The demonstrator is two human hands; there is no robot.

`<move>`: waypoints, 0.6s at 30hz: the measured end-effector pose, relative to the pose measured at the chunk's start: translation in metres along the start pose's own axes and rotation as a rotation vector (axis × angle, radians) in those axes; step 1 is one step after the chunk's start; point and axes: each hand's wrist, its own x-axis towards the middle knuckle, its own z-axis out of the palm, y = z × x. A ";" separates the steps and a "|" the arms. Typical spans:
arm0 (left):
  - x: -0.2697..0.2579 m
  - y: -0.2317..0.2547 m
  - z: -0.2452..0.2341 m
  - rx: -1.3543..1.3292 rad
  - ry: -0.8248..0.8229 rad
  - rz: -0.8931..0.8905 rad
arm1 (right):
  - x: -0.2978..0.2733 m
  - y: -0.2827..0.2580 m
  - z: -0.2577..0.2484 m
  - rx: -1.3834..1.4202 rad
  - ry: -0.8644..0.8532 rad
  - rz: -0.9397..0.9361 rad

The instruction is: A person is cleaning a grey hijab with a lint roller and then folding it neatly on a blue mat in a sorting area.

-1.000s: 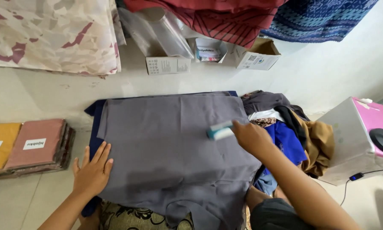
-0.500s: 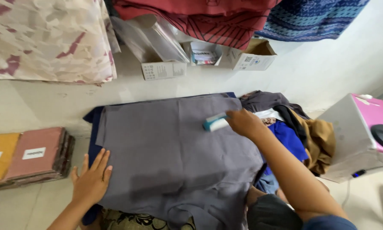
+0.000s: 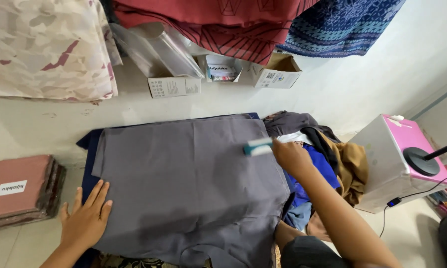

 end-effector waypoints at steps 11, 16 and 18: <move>-0.003 0.003 -0.006 -0.029 -0.077 -0.020 | 0.092 -0.006 0.025 0.252 0.144 0.113; 0.002 0.001 0.000 -0.013 -0.082 -0.020 | 0.043 0.025 -0.009 0.146 -0.106 0.011; 0.001 0.001 0.001 -0.016 -0.094 -0.029 | 0.019 0.031 -0.029 0.009 -0.212 -0.050</move>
